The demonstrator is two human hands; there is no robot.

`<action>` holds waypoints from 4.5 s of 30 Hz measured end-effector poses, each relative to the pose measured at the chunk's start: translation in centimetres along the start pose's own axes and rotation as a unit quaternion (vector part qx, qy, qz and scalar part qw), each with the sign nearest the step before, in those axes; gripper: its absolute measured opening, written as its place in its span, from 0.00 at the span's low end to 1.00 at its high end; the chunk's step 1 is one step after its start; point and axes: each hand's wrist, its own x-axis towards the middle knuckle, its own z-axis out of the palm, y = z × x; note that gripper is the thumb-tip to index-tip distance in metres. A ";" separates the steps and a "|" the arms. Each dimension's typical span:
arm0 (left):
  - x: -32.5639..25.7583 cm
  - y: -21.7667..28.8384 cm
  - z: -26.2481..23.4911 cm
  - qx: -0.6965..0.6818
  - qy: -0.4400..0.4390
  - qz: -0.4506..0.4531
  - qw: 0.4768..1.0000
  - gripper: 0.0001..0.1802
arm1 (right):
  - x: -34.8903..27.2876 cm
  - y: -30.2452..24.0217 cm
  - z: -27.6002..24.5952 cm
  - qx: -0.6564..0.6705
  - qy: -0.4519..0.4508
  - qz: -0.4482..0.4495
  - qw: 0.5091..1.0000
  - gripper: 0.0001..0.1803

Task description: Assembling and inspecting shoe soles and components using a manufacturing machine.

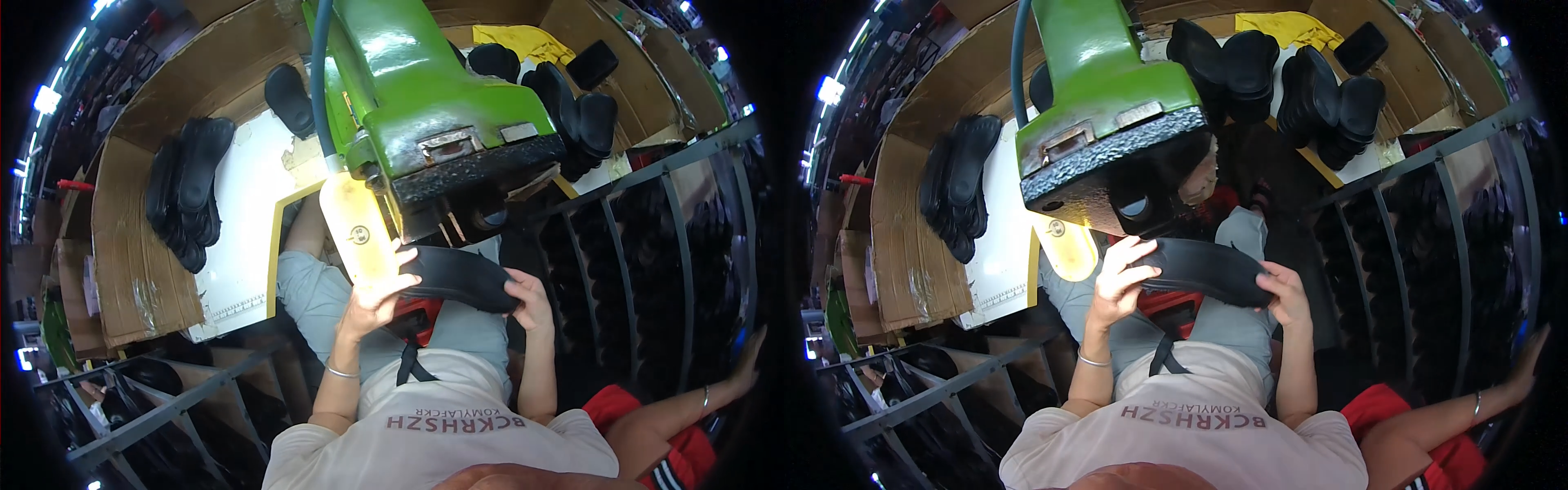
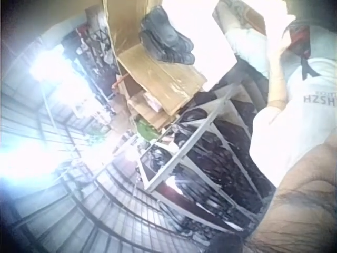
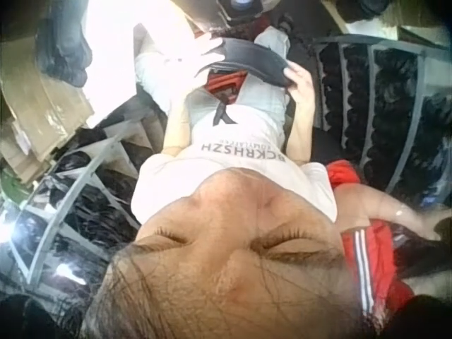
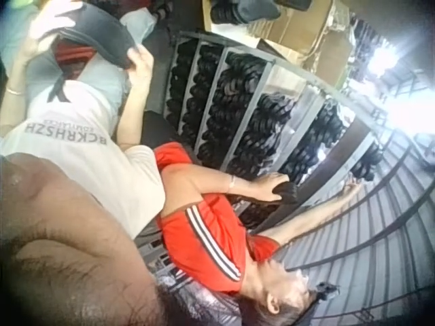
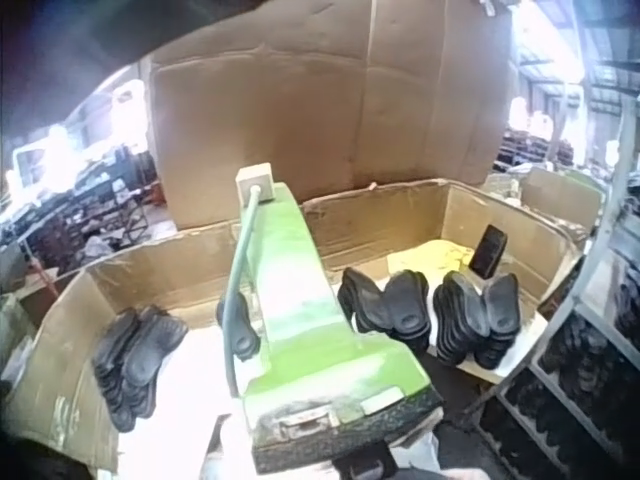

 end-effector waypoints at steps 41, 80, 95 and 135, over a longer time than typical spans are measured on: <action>-2.2 2.2 -1.9 -0.427 0.311 -0.307 0.791 0.13 | 4.0 -3.3 11.7 0.026 0.079 -0.232 0.969 0.18; 0.0 4.0 -0.2 -0.037 0.126 -0.271 0.954 0.07 | 5.7 -0.9 14.3 -0.039 0.023 -0.301 0.953 0.14; 3.4 3.3 1.5 -0.026 0.152 -0.237 0.959 0.08 | 4.8 -2.1 12.8 0.013 0.049 -0.331 0.942 0.15; 0.6 2.7 4.1 -0.378 0.181 -0.288 0.861 0.14 | -4.1 1.3 0.4 -0.059 0.007 -0.131 0.990 0.17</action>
